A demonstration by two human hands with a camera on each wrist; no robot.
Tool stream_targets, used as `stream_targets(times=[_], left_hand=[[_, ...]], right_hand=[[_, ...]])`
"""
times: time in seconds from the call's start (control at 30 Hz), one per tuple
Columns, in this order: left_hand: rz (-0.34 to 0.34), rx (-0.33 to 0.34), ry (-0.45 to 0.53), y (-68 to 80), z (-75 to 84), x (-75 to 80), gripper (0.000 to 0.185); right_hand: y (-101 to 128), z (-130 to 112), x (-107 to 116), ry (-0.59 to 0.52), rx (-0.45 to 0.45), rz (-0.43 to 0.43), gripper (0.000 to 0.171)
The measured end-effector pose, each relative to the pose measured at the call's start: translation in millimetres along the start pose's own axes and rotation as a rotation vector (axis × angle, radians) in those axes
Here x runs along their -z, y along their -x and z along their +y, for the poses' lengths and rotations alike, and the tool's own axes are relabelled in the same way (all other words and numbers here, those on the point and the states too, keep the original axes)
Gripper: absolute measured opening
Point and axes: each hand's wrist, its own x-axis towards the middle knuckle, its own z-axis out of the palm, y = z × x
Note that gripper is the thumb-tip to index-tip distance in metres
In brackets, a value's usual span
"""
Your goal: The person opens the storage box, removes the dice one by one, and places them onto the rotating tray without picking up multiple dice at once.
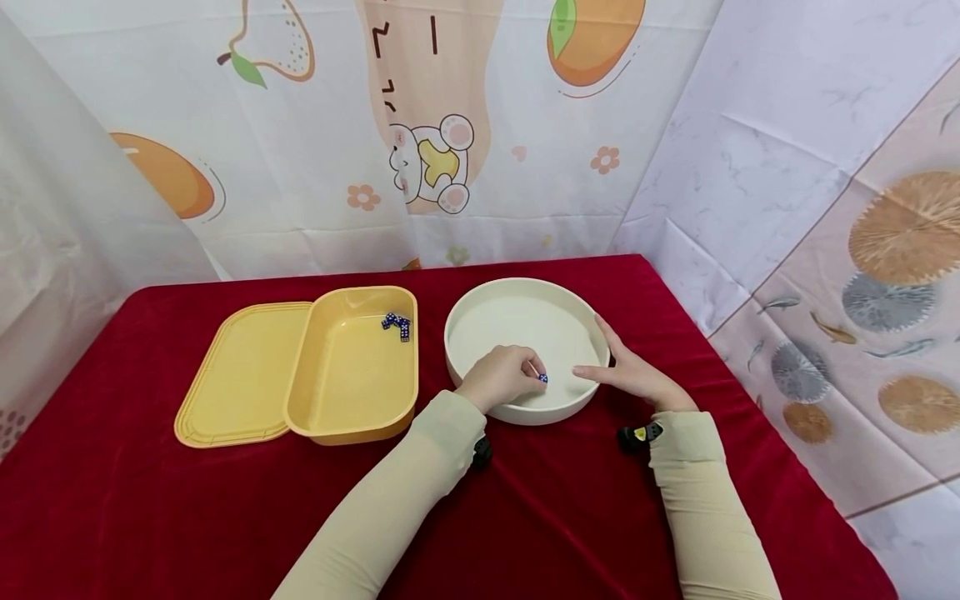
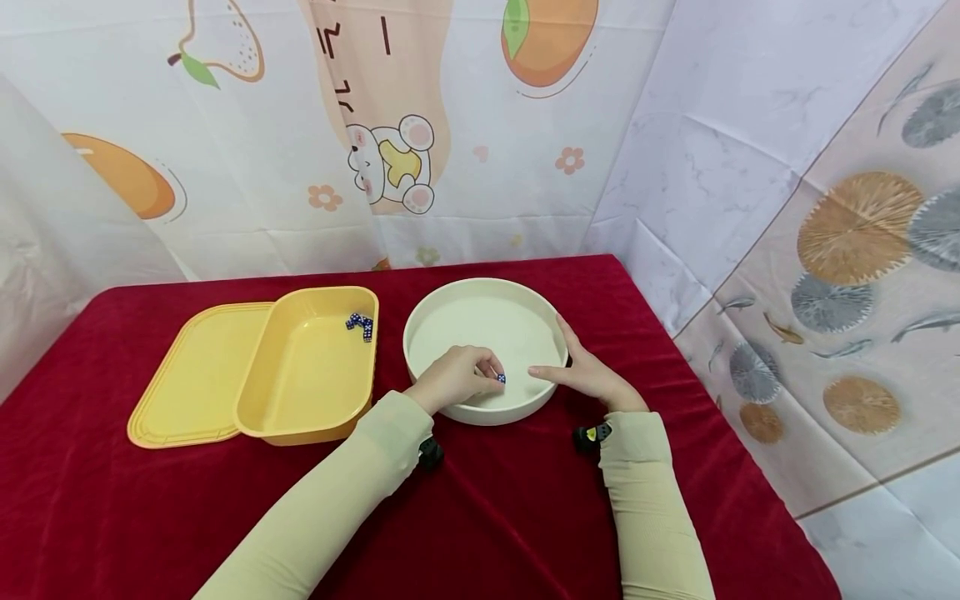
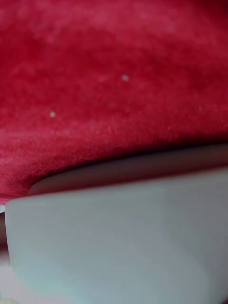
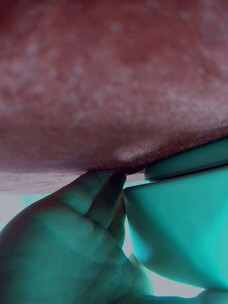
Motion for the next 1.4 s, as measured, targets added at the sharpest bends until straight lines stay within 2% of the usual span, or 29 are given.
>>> stream_targets(times=[0.47, 0.97, 1.4], left_hand=[[0.018, 0.007, -0.021, 1.7, 1.4, 0.7, 0.011], [0.070, -0.032, 0.237, 0.9, -0.5, 7.5, 0.020], [0.153, -0.131, 0.327, 6.5, 23.5, 39.2, 0.020]], right_hand=[[-1, 1, 0, -0.012, 0.013, 0.004, 0.108], [-2, -1, -1, 0.000, 0.010, 0.001, 0.109], [-2, -1, -2, -0.007, 0.000, 0.003, 0.107]])
